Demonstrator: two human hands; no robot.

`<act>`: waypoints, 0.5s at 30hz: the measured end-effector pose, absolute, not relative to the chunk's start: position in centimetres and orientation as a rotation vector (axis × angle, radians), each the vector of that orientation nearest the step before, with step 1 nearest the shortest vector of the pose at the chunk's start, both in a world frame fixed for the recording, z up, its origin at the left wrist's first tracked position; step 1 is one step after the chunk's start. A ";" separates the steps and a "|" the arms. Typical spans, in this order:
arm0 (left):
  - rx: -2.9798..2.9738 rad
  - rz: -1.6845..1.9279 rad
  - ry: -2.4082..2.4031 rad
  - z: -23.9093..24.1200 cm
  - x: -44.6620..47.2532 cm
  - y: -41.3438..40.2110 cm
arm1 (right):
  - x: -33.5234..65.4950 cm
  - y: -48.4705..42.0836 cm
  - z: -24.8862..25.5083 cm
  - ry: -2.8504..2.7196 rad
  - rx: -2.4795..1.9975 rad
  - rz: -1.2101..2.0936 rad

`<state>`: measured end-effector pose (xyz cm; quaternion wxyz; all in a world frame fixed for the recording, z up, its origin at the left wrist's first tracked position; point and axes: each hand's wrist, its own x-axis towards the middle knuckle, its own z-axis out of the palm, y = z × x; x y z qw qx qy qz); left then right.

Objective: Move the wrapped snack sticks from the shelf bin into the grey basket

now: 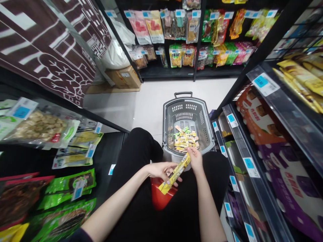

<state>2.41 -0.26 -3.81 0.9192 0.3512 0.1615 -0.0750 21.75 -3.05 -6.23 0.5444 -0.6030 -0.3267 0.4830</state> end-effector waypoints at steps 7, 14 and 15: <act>0.708 -0.149 0.296 -3.4 2.4 -0.1 | 23.5 -2.8 -6.3 -0.674 -1.433 1.067; 0.709 -0.097 0.491 -2.9 2.8 -0.8 | 24.8 -3.1 -6.0 -0.723 -1.417 1.078; 0.744 -0.061 0.588 -2.9 2.9 -0.7 | 24.8 -3.2 -6.0 -0.733 -1.412 1.088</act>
